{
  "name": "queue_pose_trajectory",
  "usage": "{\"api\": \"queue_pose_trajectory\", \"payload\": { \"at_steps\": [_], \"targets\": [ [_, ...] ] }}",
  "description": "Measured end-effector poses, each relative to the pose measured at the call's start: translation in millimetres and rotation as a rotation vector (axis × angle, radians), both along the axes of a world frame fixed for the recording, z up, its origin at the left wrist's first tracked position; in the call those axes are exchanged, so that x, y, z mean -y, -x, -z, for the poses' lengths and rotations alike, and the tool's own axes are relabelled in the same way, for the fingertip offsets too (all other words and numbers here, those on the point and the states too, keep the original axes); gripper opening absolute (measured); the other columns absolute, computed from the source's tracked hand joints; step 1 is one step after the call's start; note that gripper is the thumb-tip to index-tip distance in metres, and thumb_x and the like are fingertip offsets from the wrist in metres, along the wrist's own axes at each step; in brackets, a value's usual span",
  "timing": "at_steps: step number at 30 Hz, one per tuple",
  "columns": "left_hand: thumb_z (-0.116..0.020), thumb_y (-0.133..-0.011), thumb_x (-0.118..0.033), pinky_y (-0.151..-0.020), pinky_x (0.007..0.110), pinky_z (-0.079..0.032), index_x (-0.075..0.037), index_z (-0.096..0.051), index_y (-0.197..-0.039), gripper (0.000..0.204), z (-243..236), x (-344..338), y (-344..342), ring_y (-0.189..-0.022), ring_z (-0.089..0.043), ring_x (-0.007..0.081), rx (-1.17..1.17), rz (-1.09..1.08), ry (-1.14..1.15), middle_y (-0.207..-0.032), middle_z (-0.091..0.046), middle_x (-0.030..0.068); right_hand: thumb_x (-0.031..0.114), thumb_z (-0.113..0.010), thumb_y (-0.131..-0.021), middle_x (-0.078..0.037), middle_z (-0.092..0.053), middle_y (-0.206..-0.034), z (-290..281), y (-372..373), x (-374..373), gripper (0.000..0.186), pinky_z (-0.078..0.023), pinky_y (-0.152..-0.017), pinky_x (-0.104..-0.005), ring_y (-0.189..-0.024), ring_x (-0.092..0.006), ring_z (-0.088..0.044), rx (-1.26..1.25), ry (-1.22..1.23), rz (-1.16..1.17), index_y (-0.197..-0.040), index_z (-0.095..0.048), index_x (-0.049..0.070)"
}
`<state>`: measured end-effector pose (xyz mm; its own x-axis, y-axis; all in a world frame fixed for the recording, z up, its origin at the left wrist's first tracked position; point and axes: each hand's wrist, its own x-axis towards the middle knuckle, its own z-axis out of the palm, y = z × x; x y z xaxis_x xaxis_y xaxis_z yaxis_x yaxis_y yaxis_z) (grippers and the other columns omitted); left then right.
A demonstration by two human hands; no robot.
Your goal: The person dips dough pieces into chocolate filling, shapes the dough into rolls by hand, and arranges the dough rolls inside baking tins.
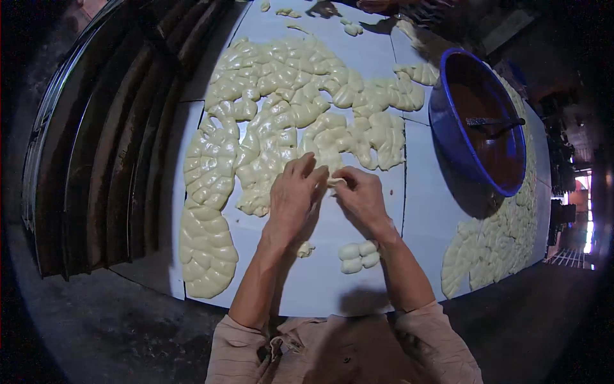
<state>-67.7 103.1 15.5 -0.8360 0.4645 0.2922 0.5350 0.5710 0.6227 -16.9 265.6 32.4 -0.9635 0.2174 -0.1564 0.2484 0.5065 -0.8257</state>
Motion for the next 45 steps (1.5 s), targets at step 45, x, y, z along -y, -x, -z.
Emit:
{"api": "queue_pose_trajectory", "payload": {
  "at_steps": [45],
  "targets": [
    [-0.069, -0.078, -0.012, -0.072, 0.041, -0.042, -0.009, -0.071, -0.081, 0.005, 8.7, -24.2, 9.1, -0.081, -0.062, 0.0275, 0.006, 0.134, -0.134, -0.076, -0.067, 0.0079, 0.008, -0.067, -0.080, -0.003, -0.063, -0.072, 4.7, -6.8, -36.0, 0.017, -0.044, -0.054, -0.0236, -0.062, -0.0083, -0.057, 0.080, 0.423, 0.129, -0.094, -0.065, 0.000]
  ]
}}
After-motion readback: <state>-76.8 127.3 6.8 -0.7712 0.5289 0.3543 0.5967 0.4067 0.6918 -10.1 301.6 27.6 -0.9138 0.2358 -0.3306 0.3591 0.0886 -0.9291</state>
